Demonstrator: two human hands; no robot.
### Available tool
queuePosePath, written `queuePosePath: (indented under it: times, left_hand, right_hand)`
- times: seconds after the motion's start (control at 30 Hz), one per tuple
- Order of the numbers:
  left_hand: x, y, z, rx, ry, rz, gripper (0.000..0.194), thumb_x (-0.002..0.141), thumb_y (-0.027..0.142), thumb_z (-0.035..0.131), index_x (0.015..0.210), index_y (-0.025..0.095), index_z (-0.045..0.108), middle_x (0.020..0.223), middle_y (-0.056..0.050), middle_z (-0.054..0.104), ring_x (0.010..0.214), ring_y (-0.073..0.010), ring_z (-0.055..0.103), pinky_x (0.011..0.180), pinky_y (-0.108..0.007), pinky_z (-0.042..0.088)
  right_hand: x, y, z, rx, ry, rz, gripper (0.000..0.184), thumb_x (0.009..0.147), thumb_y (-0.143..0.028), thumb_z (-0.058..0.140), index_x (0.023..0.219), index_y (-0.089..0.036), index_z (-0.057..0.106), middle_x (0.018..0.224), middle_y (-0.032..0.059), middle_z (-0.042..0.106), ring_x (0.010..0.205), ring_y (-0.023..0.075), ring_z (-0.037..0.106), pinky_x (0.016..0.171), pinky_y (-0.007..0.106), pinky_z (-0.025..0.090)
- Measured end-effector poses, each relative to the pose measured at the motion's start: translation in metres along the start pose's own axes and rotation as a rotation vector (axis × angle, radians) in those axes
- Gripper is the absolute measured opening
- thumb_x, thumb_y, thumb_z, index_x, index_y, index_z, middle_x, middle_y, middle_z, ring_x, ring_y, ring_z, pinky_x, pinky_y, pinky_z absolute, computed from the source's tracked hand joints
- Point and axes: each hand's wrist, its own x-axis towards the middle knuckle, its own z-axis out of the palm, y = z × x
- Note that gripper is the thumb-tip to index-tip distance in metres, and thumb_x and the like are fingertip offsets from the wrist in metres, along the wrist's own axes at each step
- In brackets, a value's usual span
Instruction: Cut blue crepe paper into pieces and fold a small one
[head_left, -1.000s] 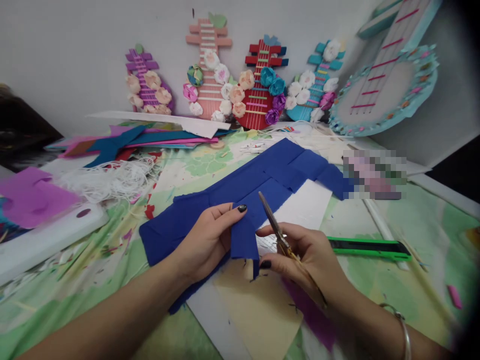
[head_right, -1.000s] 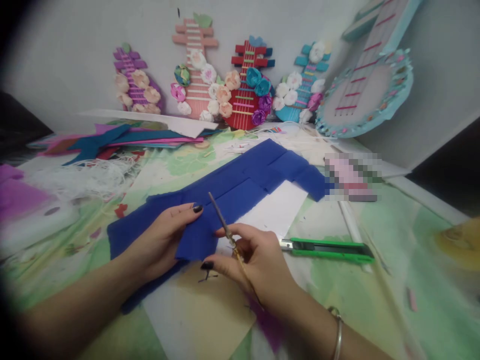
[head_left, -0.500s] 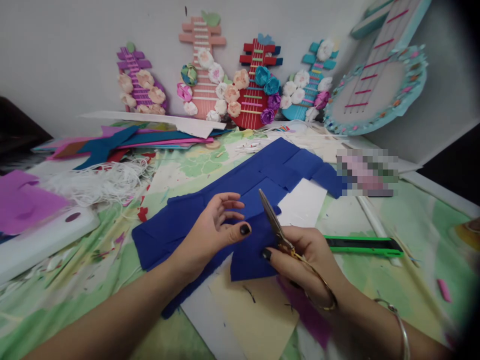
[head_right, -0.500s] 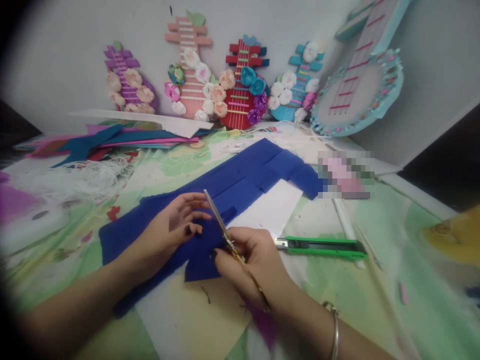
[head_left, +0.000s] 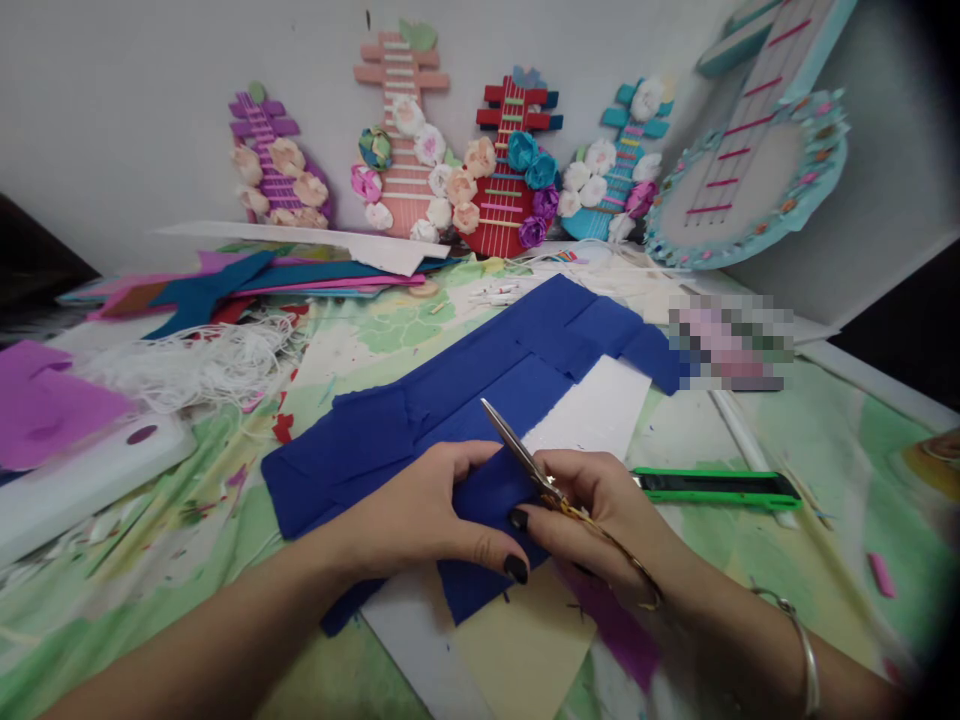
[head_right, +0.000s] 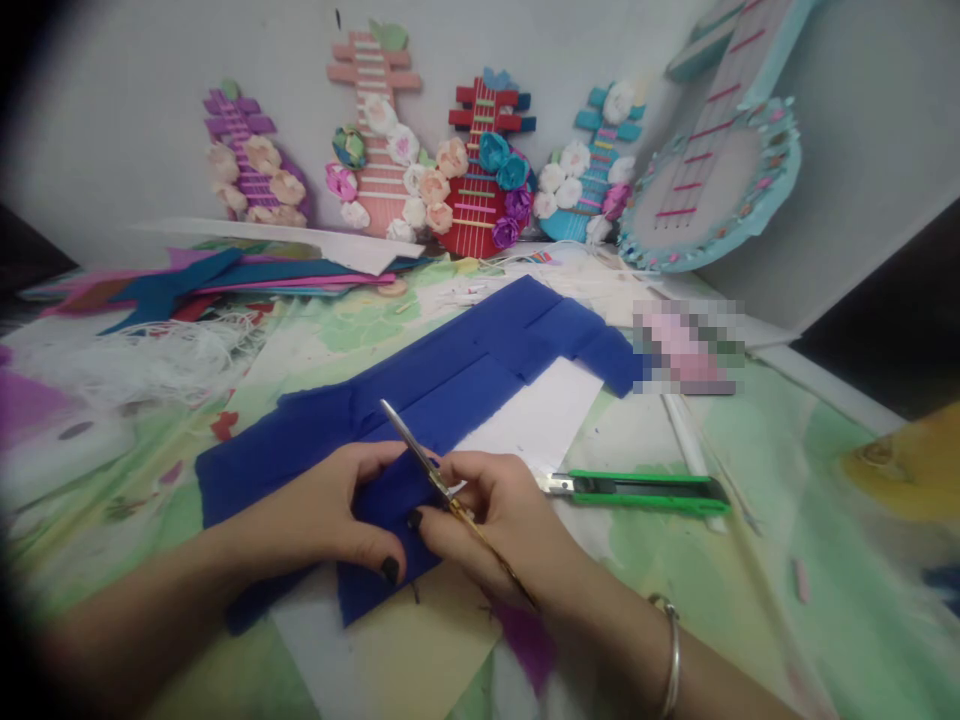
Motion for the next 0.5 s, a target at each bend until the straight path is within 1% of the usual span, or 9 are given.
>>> queuePosePath:
  times: [0.1,0.17,0.2,0.27,0.33,0.4,0.5]
  left_hand:
    - [0.001,-0.002,0.0,-0.012,0.041,-0.068,0.031,0.06,0.015,0.08,0.089,0.021,0.073,0.079,0.003,0.07,0.07,-0.0134,0.061,0.063,-0.021,0.046]
    - [0.001,-0.004,0.0,-0.073,0.079,-0.086,0.019,0.06,0.018,0.081,0.078,0.018,0.073,0.069,0.002,0.069,0.062,-0.0108,0.059,0.06,-0.02,0.045]
    - [0.001,-0.004,0.0,-0.122,0.105,-0.079,0.017,0.061,0.02,0.082,0.074,0.017,0.073,0.067,0.002,0.068,0.059,-0.01,0.058,0.059,-0.019,0.045]
    - [0.001,-0.005,-0.001,-0.244,0.158,-0.047,0.017,0.061,0.024,0.083,0.073,0.017,0.072,0.065,0.001,0.068,0.057,-0.0099,0.059,0.059,-0.02,0.047]
    - [0.0,-0.003,-0.003,-0.359,0.188,-0.022,0.019,0.063,0.026,0.082,0.074,0.016,0.071,0.065,-0.001,0.068,0.057,-0.0112,0.061,0.058,-0.021,0.049]
    - [-0.002,-0.001,-0.004,-0.433,0.179,-0.009,0.018,0.064,0.025,0.082,0.073,0.014,0.071,0.066,-0.003,0.069,0.058,-0.0118,0.062,0.057,-0.02,0.05]
    - [-0.003,0.003,-0.005,-0.519,0.137,0.0,0.013,0.066,0.021,0.08,0.072,0.012,0.071,0.065,-0.004,0.07,0.058,-0.0104,0.063,0.056,-0.016,0.05]
  right_hand:
    - [0.001,0.0,-0.001,-0.029,0.01,-0.02,0.016,0.072,-0.025,0.068,0.069,-0.017,0.054,0.05,-0.0081,0.042,0.039,0.0043,0.034,0.036,0.016,0.025]
    - [0.002,-0.001,-0.001,-0.007,0.026,-0.021,0.022,0.071,-0.03,0.071,0.069,-0.017,0.053,0.049,-0.0088,0.039,0.038,0.0042,0.032,0.035,0.016,0.023]
    - [0.003,-0.002,-0.002,0.015,0.046,-0.03,0.025,0.071,-0.033,0.072,0.069,-0.017,0.053,0.048,-0.0093,0.038,0.038,0.0041,0.03,0.034,0.016,0.022]
    - [0.003,-0.003,-0.004,0.049,0.072,-0.077,0.029,0.073,-0.038,0.071,0.07,-0.017,0.051,0.046,-0.01,0.036,0.036,0.0039,0.028,0.034,0.017,0.02]
    - [0.002,-0.003,-0.007,0.049,0.055,-0.151,0.03,0.078,-0.041,0.067,0.071,-0.017,0.052,0.046,-0.0096,0.036,0.037,0.0043,0.028,0.036,0.019,0.021]
    - [0.001,-0.003,-0.011,0.007,0.014,-0.196,0.03,0.082,-0.044,0.063,0.073,-0.017,0.053,0.049,-0.0084,0.038,0.039,0.0052,0.031,0.038,0.02,0.023]
    - [0.002,-0.002,-0.015,-0.1,-0.026,-0.165,0.031,0.082,-0.044,0.062,0.072,-0.017,0.052,0.055,-0.0068,0.037,0.047,0.0065,0.031,0.042,0.02,0.024]
